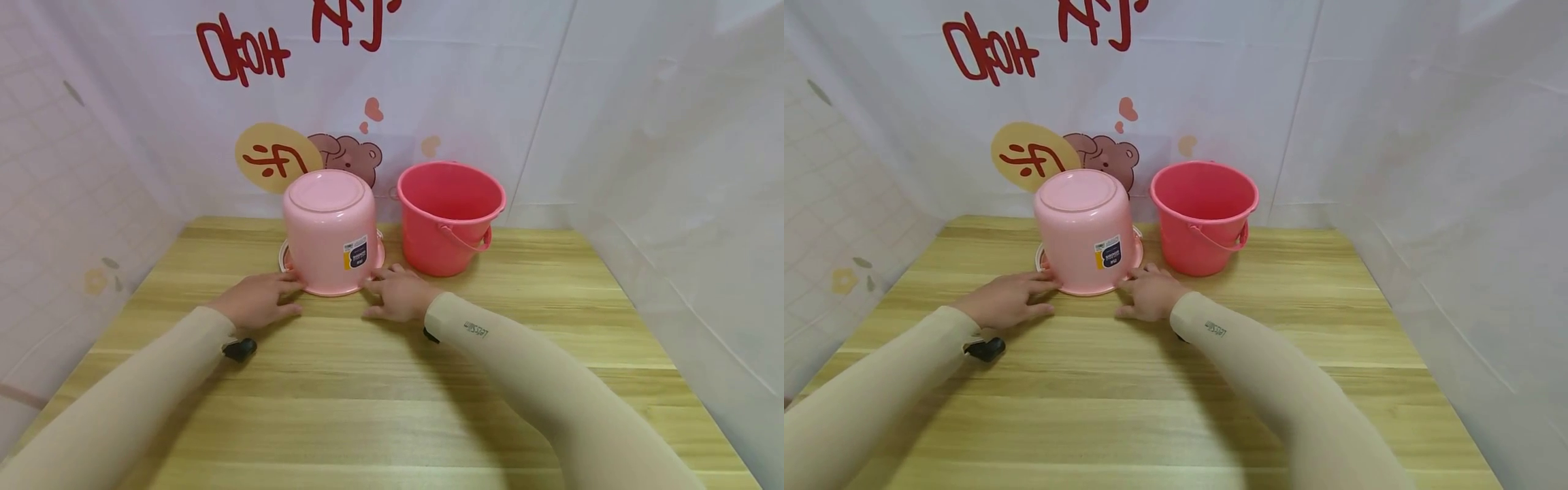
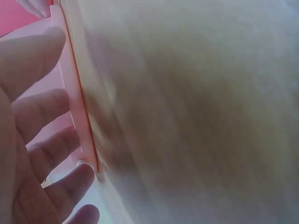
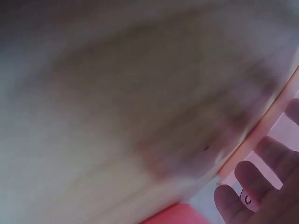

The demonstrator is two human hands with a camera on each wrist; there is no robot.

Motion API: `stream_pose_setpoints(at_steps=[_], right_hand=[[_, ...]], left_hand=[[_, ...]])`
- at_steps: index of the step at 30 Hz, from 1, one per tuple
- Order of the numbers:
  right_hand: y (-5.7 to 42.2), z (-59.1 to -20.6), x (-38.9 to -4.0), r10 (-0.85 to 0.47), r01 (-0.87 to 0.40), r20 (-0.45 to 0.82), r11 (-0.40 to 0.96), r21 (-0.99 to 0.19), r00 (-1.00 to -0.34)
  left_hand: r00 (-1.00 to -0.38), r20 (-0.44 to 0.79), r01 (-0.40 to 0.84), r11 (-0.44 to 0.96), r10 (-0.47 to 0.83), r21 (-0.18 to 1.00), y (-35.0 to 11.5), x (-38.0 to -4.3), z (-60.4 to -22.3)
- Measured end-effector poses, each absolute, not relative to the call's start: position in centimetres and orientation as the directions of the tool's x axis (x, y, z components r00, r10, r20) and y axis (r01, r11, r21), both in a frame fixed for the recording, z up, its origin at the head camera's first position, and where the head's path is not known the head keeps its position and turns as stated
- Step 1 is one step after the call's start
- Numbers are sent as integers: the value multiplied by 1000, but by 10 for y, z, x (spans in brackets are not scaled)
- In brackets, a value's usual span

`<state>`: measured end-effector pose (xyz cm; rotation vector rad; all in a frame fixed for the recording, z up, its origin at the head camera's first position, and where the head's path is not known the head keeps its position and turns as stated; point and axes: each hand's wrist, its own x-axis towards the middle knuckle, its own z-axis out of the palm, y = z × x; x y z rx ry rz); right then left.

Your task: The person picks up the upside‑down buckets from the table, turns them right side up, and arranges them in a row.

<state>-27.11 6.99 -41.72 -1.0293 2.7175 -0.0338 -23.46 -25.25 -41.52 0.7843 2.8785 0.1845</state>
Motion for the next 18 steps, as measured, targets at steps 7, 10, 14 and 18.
stream_pose_setpoints(at_steps=[7, 10, 14, 18], right_hand=[[72, -422, -277, -637, -627, -268, 767, -133, -723], [73, -421, -278, -632, -620, -290, 771, -145, -719], [73, -419, -279, -636, -624, -300, 767, -147, -711], [72, -420, -279, -643, -636, -296, 760, -134, -706]], left_hand=[[-854, -160, 472, 867, 495, 161, -247, -234, -414], [-852, -152, 478, 864, 500, 159, -246, -235, -415], [-853, -146, 482, 863, 502, 151, -246, -236, -416], [-856, -148, 474, 866, 496, 160, -245, -235, -415]])
